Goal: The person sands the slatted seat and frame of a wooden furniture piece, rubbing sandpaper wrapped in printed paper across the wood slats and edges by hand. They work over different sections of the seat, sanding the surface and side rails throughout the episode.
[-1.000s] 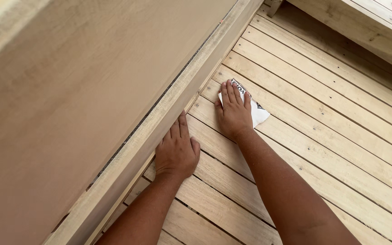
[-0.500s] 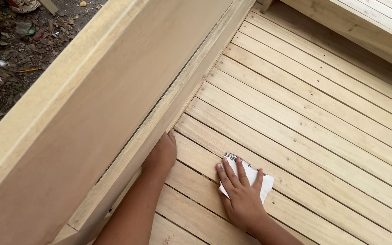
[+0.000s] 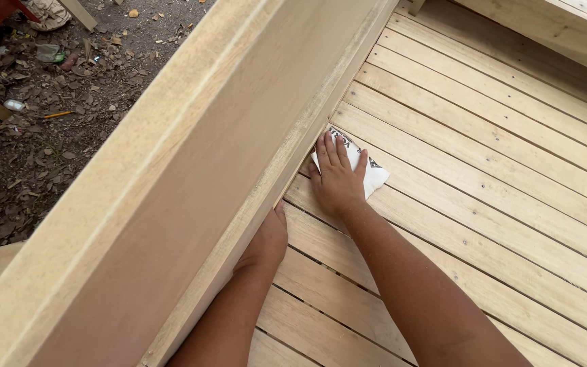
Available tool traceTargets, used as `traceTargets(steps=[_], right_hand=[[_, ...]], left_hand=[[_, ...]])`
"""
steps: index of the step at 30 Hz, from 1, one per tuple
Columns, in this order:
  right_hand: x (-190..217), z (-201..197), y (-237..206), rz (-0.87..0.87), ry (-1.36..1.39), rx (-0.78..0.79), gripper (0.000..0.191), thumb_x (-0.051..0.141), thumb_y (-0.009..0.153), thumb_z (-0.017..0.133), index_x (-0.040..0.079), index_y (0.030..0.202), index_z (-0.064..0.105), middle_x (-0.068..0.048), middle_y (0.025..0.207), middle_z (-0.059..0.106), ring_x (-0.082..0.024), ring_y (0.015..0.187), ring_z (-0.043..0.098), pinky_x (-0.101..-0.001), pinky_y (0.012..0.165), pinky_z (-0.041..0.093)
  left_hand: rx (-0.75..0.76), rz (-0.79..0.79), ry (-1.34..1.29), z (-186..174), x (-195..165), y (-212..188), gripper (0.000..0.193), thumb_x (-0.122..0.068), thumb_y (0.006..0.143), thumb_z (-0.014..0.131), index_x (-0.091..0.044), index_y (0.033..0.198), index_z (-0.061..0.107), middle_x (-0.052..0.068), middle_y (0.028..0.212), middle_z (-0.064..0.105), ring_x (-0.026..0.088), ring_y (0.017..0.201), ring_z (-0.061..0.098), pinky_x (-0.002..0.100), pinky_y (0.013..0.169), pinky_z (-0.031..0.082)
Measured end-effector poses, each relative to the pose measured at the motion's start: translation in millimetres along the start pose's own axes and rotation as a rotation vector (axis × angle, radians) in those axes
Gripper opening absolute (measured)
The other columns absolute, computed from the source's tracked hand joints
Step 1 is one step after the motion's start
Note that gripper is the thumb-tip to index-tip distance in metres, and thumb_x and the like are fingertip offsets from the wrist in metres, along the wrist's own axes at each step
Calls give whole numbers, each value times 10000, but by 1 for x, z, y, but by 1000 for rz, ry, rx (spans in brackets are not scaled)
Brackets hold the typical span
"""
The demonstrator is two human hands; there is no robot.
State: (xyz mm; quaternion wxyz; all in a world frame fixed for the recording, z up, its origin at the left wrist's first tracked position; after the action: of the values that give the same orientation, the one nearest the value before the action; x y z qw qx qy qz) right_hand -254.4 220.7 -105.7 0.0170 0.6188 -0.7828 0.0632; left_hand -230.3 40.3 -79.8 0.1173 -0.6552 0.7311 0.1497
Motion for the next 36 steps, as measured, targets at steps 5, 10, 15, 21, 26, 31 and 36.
traceTargets(steps=[5,10,15,21,26,31,36], right_hand=[[8,9,-110,-170,71,42,643,364,1056,306,116,1627,146,-57,1710,138,-217,1568,77,-483,1246,-3],[17,1,-229,-280,77,31,691,329,1006,405,74,1608,182,-116,1673,187,-264,1540,111,-512,1199,-6],[15,-1,-217,-298,38,-38,669,332,1023,390,102,1618,186,-93,1675,204,-249,1539,133,-501,1209,10],[10,3,-89,-120,34,-4,631,391,1051,289,171,1630,169,-21,1697,178,-202,1556,123,-484,1239,18],[10,1,-27,-49,-1,-41,627,414,1056,263,185,1628,149,-5,1708,155,-185,1560,105,-490,1241,9],[-5,9,-129,-98,51,50,627,392,1058,278,169,1629,146,-20,1700,151,-194,1556,93,-501,1237,-4],[-26,-4,-252,-143,14,-15,634,357,1040,351,148,1620,204,-42,1681,204,-222,1544,137,-513,1211,7]], left_hand=[[118,-2,-28,8,3,-2,559,-438,1031,498,-36,1418,518,276,1433,535,453,1272,552,568,1065,427],[69,21,-10,12,2,-1,551,-417,1020,511,-30,1413,503,272,1442,522,453,1290,532,566,1075,404],[64,-9,-100,23,-1,11,629,-431,1009,552,11,1450,476,301,1467,494,467,1315,509,539,1097,398],[124,-65,-142,29,-4,17,612,-445,988,571,-45,1445,502,257,1478,496,450,1329,496,546,1101,387],[24,-7,-128,11,-10,16,641,-455,967,582,-26,1437,506,271,1456,506,455,1300,506,549,1073,391],[302,-13,24,11,-9,9,543,-415,1092,459,-36,1479,490,233,1499,524,396,1346,543,505,1137,427],[24,473,143,11,-46,-17,671,-342,998,435,-23,1578,325,191,1596,367,327,1449,354,452,1168,286]])
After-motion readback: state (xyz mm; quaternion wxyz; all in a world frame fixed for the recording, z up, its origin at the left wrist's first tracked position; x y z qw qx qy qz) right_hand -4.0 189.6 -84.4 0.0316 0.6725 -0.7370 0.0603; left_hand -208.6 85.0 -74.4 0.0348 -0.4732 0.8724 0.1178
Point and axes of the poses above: each hand's wrist, its own y-axis towards the middle knuckle, its own z-axis out of the palm, x = y × z, the point moved 5 cm from there along y, towards the middle knuckle
